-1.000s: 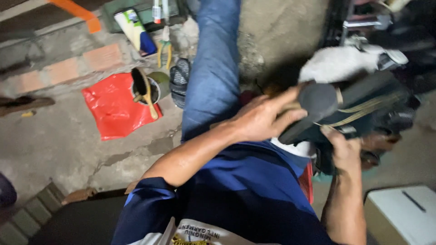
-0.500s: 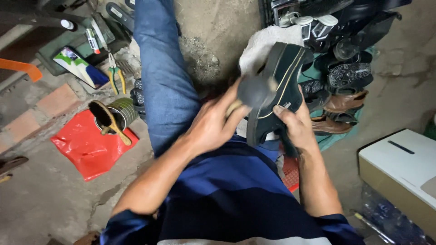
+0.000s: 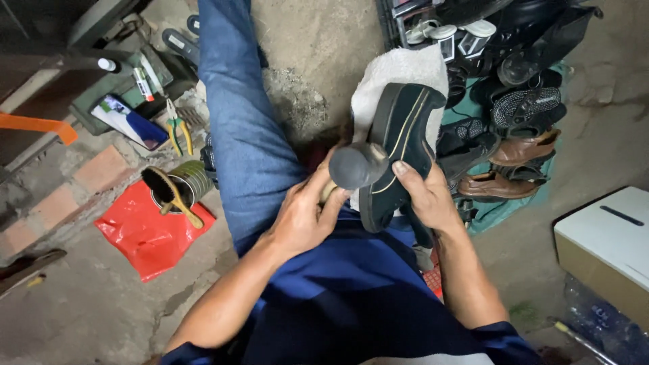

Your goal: The person sits on the floor and cleans a single black shoe using a yellow brush and a small hammer. They alternate between brushing the shoe's surface and tapping it with the hammer, then return to brushing until the end of the clip.

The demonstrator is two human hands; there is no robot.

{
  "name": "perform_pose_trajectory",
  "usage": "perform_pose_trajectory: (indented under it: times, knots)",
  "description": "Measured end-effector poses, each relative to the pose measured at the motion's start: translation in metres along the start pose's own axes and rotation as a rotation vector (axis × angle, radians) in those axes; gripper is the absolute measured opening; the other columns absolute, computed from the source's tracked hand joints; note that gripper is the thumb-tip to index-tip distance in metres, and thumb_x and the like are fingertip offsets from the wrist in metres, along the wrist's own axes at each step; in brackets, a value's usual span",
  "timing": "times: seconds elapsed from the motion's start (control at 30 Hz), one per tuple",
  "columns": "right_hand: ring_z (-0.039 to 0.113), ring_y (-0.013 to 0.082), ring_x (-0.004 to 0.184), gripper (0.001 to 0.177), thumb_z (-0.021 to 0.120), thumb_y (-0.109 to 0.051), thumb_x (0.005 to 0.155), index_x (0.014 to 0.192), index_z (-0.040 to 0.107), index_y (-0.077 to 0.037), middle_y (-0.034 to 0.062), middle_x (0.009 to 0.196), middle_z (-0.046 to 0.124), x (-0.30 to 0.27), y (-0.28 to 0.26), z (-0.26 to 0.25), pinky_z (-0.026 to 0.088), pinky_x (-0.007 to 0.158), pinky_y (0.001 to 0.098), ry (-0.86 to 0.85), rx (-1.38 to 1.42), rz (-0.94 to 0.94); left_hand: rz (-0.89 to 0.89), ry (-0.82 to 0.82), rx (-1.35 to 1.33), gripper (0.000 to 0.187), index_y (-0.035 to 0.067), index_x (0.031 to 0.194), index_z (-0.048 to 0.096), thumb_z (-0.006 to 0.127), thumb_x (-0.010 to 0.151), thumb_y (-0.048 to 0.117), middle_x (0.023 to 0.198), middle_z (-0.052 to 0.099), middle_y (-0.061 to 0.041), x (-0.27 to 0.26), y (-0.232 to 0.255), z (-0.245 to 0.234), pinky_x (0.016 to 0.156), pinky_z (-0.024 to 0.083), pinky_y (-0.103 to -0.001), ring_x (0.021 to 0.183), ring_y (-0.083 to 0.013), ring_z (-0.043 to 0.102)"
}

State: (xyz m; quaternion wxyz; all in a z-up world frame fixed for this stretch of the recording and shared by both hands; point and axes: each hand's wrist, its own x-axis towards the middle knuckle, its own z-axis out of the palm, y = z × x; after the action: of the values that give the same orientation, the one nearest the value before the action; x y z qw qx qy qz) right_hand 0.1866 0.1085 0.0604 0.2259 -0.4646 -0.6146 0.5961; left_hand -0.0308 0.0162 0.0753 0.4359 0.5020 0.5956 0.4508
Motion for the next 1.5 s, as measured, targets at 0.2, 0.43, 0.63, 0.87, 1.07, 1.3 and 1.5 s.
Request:
perform_pose_trajectory:
  times: [0.2, 0.43, 0.63, 0.87, 1.07, 1.3, 1.5]
  knots:
    - [0.060, 0.0160, 0.084, 0.014, 0.064, -0.015, 0.104, 0.101, 0.068, -0.003, 0.0093, 0.081, 0.066, -0.003, 0.001, -0.001, 0.053, 0.074, 0.0389, -0.037, -0.046, -0.028, 0.077, 0.101, 0.024, 0.054, -0.001, 0.152, 0.043, 0.060, 0.104, 0.014, 0.118, 0.072, -0.028, 0.035, -0.017, 0.010, 0.091, 0.059, -0.053, 0.109, -0.0425, 0.071]
    - [0.057, 0.0165, 0.103, 0.026, 0.064, -0.009, 0.101, 0.126, 0.065, -0.002, 0.0121, 0.112, 0.071, 0.003, 0.010, 0.004, 0.052, 0.095, 0.0431, -0.021, 0.064, -0.073, 0.020, 0.055, 0.032, 0.055, -0.001, 0.150, 0.047, 0.062, 0.099, 0.014, 0.124, 0.069, -0.029, 0.014, -0.004, 0.009, 0.094, 0.057, -0.052, 0.115, -0.0436, 0.068]
    - [0.060, 0.0210, 0.109, 0.037, 0.065, -0.009, 0.099, 0.135, 0.062, 0.000, 0.0207, 0.120, 0.072, -0.009, 0.034, -0.007, 0.052, 0.097, 0.0484, -0.016, 0.047, -0.032, -0.019, 0.144, 0.053, 0.044, 0.003, 0.140, 0.056, 0.059, 0.101, 0.024, 0.104, 0.074, -0.026, 0.042, -0.006, 0.015, 0.081, 0.060, -0.054, 0.101, -0.0432, 0.072]
    - [0.062, 0.0310, 0.118, 0.079, 0.078, -0.017, 0.086, 0.149, 0.041, 0.014, 0.0347, 0.125, 0.063, 0.008, 0.061, -0.015, 0.045, 0.109, 0.0485, 0.126, 0.048, 0.241, 0.024, 0.044, 0.064, 0.055, -0.001, 0.150, 0.048, 0.062, 0.098, 0.015, 0.116, 0.072, -0.030, 0.040, 0.010, 0.004, 0.087, 0.059, -0.054, 0.109, -0.0441, 0.069]
    - [0.034, 0.0137, 0.151, 0.083, 0.066, -0.035, 0.086, 0.157, 0.036, -0.005, 0.0069, 0.166, 0.036, 0.011, 0.038, -0.005, 0.023, 0.123, 0.0296, 0.128, -0.055, 0.453, -0.035, 0.001, 0.008, 0.043, 0.006, 0.141, 0.052, 0.054, 0.100, 0.020, 0.079, 0.069, -0.004, 0.034, -0.004, 0.013, 0.067, 0.055, -0.036, 0.066, -0.0161, 0.067]
    - [0.053, 0.0134, 0.141, 0.086, 0.066, -0.036, 0.088, 0.160, 0.028, -0.009, 0.0051, 0.169, 0.030, 0.013, 0.026, -0.001, 0.029, 0.121, 0.0279, 0.028, -0.080, 0.474, -0.091, -0.004, 0.093, 0.049, 0.015, 0.147, 0.051, 0.047, 0.103, 0.038, 0.064, 0.049, -0.001, 0.055, -0.001, 0.006, 0.058, 0.047, -0.039, 0.056, -0.0179, 0.049]
    - [0.053, 0.0120, 0.140, 0.086, 0.067, -0.033, 0.086, 0.162, 0.031, -0.014, 0.0054, 0.161, 0.046, 0.021, 0.024, -0.002, 0.035, 0.118, 0.0276, 0.110, 0.014, 0.584, -0.056, -0.011, 0.026, 0.042, 0.011, 0.142, 0.055, 0.053, 0.104, 0.028, 0.071, 0.062, -0.001, 0.027, -0.005, 0.011, 0.054, 0.050, -0.033, 0.057, -0.0112, 0.053]
